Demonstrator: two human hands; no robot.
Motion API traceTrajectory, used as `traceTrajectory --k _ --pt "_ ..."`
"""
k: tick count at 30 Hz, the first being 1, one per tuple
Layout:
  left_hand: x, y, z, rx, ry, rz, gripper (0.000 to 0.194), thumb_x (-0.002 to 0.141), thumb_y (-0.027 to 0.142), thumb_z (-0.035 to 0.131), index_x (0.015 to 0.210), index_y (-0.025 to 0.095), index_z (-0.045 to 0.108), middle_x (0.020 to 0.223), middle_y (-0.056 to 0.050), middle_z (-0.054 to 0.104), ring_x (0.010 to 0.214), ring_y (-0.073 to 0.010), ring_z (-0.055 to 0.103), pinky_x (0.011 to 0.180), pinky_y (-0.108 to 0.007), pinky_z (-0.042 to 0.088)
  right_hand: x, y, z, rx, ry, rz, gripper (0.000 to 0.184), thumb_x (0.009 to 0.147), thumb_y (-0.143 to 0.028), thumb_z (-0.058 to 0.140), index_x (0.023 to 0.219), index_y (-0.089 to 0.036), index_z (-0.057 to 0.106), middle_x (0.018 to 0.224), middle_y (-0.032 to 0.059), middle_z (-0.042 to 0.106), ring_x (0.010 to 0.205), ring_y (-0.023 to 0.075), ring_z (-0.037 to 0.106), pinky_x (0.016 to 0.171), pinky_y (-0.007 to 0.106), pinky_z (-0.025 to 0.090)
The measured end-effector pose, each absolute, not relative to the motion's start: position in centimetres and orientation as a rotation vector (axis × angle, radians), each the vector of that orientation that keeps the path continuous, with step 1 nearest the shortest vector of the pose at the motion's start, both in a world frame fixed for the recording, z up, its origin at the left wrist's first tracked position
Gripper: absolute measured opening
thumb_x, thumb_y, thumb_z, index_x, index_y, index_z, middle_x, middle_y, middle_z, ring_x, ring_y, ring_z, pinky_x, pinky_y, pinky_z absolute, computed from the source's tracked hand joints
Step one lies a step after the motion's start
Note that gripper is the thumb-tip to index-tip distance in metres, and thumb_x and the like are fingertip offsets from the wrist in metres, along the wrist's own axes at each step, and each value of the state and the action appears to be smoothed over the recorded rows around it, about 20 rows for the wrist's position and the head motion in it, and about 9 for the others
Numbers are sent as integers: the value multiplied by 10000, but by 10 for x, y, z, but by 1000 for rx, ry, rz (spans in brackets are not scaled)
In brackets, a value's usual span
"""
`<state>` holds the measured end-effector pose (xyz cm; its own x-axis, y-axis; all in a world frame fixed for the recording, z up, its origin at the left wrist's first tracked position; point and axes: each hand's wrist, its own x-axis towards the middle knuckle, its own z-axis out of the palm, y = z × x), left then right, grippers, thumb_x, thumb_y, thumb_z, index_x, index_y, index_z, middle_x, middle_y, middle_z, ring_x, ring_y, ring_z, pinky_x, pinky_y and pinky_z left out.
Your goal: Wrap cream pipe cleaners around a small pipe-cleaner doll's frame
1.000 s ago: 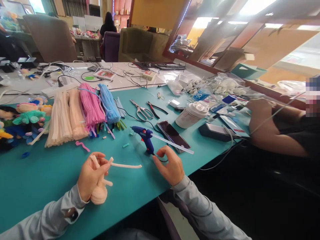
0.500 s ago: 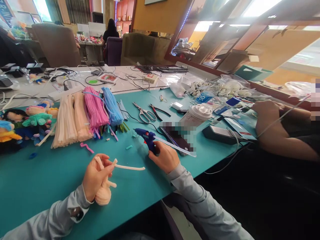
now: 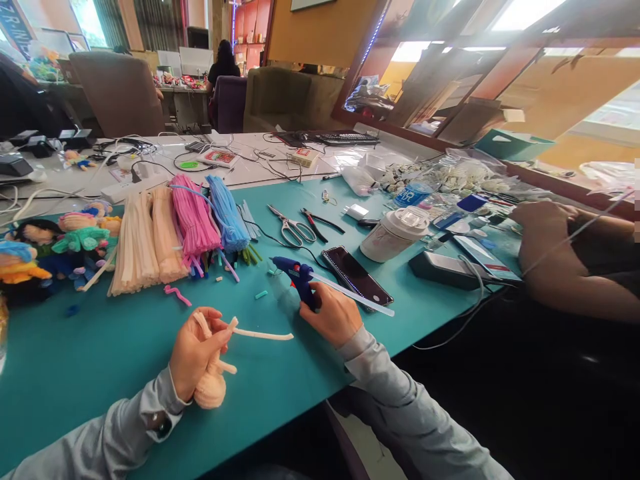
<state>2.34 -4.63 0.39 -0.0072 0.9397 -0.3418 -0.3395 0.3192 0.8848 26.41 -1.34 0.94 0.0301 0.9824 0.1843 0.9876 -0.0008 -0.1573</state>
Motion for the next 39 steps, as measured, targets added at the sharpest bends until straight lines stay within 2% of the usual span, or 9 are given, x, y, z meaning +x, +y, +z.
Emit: traceTrajectory --k 6,11,15,22,26,31,34,36,39 --pt "24 -47 4 690 1135 1150 402 500 267 778 790 175 515 577 75 594 462 -66 520 455 -207 452 265 -11 16 -2056 -1994 63 423 721 -416 591 1062 -166 613 792 51 682 625 190 619 554 271 439" --pt "23 -46 5 691 1133 1160 389 504 261 775 787 178 523 586 73 586 469 -70 525 462 -215 459 265 -1 15 -1965 -1994 33 253 786 -395 507 826 -190 649 666 31 644 552 172 583 508 262 401" --pt "24 -46 5 676 1137 1152 394 498 253 777 782 176 516 580 76 585 470 -66 520 459 -211 453 268 13 14 -1972 -1963 -6 223 785 -354 500 752 -181 636 631 40 641 567 187 592 524 268 401" --pt "24 -45 8 664 1135 1148 411 479 254 784 779 176 514 575 76 590 465 -64 517 458 -207 448 269 47 16 -1990 -1931 -16 239 783 -351 522 821 -159 660 757 76 694 690 219 635 584 276 423" --pt "24 -45 9 664 1146 1147 425 458 263 791 771 176 517 571 70 589 457 -68 516 455 -210 448 268 55 14 -1987 -1928 9 255 771 -371 553 841 -158 675 738 67 697 658 206 632 581 274 428" --pt "24 -45 7 670 1140 1156 418 465 278 789 767 179 517 582 68 585 454 -69 515 456 -216 450 274 40 15 -1961 -1894 13 333 755 -408 580 963 -161 661 777 49 687 618 179 612 585 277 439" --pt "24 -44 8 669 1145 1141 417 468 284 790 766 180 517 584 67 585 447 -70 516 452 -219 446 274 19 20 -1868 -1809 -72 312 764 -442 560 836 -160 672 698 49 646 592 169 586 545 265 419" --pt "24 -44 9 667 1156 1129 420 466 289 791 765 183 518 582 68 582 442 -74 517 448 -224 444 268 4 23 -1762 -1833 -31 296 798 -429 513 743 -175 657 593 25 606 522 142 546 517 251 401" --pt "24 -44 9 668 1155 1136 414 466 289 791 760 184 520 581 68 579 450 -76 519 452 -226 448 257 -10 28 -1653 -1899 24 295 822 -391 472 677 -183 624 565 18 598 483 121 513 497 237 385"
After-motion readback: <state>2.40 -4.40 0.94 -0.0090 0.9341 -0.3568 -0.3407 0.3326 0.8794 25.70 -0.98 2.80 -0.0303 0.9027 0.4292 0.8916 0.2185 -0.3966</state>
